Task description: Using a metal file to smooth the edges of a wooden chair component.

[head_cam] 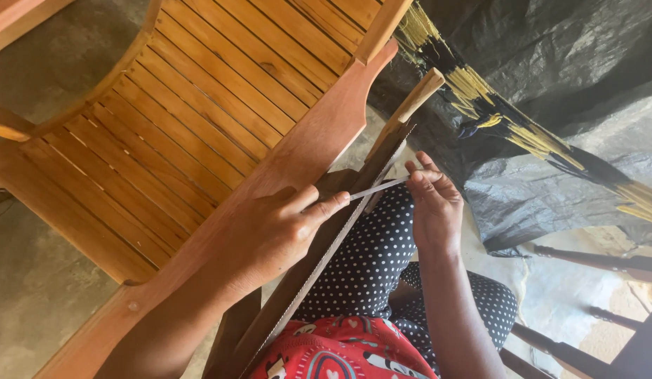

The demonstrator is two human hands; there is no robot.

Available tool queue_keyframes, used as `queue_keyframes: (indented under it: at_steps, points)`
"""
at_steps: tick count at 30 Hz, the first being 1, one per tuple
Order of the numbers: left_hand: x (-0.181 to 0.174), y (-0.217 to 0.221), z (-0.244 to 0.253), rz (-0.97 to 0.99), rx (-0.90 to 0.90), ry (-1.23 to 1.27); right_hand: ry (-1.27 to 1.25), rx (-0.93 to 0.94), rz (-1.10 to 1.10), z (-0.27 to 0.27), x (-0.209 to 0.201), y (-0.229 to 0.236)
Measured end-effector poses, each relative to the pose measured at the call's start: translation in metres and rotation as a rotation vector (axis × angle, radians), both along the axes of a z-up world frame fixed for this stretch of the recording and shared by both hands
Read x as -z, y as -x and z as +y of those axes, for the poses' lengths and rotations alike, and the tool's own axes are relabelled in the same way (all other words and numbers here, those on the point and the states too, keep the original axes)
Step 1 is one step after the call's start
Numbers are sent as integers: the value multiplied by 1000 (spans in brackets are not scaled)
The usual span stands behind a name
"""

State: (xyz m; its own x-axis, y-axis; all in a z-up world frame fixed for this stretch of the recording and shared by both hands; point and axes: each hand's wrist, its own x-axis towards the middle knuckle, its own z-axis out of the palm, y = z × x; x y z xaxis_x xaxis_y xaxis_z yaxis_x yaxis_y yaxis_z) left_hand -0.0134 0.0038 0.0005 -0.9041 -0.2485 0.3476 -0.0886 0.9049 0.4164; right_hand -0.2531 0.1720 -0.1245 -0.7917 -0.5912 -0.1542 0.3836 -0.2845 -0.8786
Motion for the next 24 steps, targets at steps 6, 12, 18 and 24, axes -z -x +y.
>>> queue_keyframes:
  at_steps: [6, 12, 18, 24]
  points:
    - [2, 1, -3, 9, 15, -103, 14, -10, 2, 1, -4, -1]
    - [-1, 2, -2, 3, -2, -163, 6, -3, 0, -1, -5, -2]
    - [-4, 3, -4, 33, -3, -129, 19, -18, 16, -5, -5, 1]
    - [-4, 4, -6, 31, -7, -144, 16, -16, 8, -4, -9, -2]
